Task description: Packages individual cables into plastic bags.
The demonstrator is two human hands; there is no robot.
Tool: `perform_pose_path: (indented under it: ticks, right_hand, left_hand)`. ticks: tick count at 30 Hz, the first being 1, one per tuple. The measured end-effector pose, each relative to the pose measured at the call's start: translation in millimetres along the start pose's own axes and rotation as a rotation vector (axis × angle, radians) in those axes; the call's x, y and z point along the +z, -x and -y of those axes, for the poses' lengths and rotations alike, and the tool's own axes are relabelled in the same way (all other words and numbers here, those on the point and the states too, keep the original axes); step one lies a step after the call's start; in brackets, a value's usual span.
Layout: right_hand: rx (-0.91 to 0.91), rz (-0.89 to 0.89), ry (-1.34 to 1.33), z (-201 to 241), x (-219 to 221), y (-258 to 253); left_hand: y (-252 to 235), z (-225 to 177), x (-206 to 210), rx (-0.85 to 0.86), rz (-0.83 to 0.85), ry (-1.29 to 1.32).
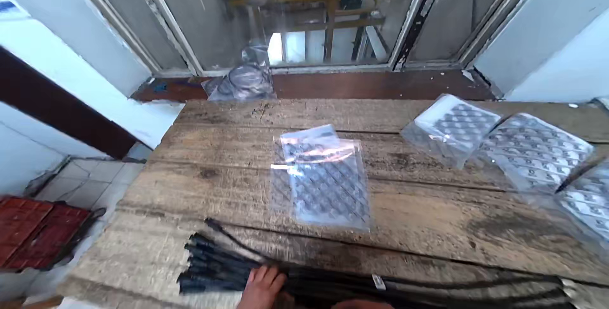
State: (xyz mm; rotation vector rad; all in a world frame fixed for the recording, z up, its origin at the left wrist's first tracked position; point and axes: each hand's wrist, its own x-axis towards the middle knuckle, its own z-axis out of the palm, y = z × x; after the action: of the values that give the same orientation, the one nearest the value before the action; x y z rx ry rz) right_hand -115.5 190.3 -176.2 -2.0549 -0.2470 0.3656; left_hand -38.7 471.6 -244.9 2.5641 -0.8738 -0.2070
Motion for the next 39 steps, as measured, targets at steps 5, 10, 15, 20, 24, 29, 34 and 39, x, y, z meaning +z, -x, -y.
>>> perform_pose_path:
  ticks: [5, 10, 15, 20, 24, 29, 34, 39]
  right_hand:
    - [0.193, -0.069, 0.075, -23.4, 13.3, 43.6]
    - [0.326, -0.180, -0.798, -45.8, 27.2, 101.1]
    - [0.312, -0.939, -1.168, -68.6, -29.5, 145.8]
    - [0.356, -1.030, -1.043, -46.2, -33.9, 158.8]
    - [0.402, -1.178, -1.059, -37.6, -31.6, 163.7]
    - [0.368, -1.079, -1.095, -54.0, -51.9, 191.9]
    - [0.344, -1.149, -1.127, -65.8, -65.5, 210.6]
    - [0.369, -1.242, -1.115, -74.5, -59.4, 214.5]
  left_hand:
    - [-3.9, -8.1, -20.5, 0.082, 0.024, -0.082]
    - [5.5, -39.9, -52.1, 0.111, -0.231, 0.078]
    - [24.1, -42.3, -60.1, 0.161, -0.212, -0.013]
    - [30.7, -42.1, -21.5, 0.054, -0.265, -0.031]
    - [59.7, -62.9, 1.3, -0.533, -0.425, 0.524]
    - [39.4, -32.2, -31.3, -0.803, -0.515, 1.662]
    - [37.6, 1.6, -62.9, -0.727, -0.777, 1.585]
    - [32.0, -10.8, -70.3, -0.713, -0.841, 1.630]
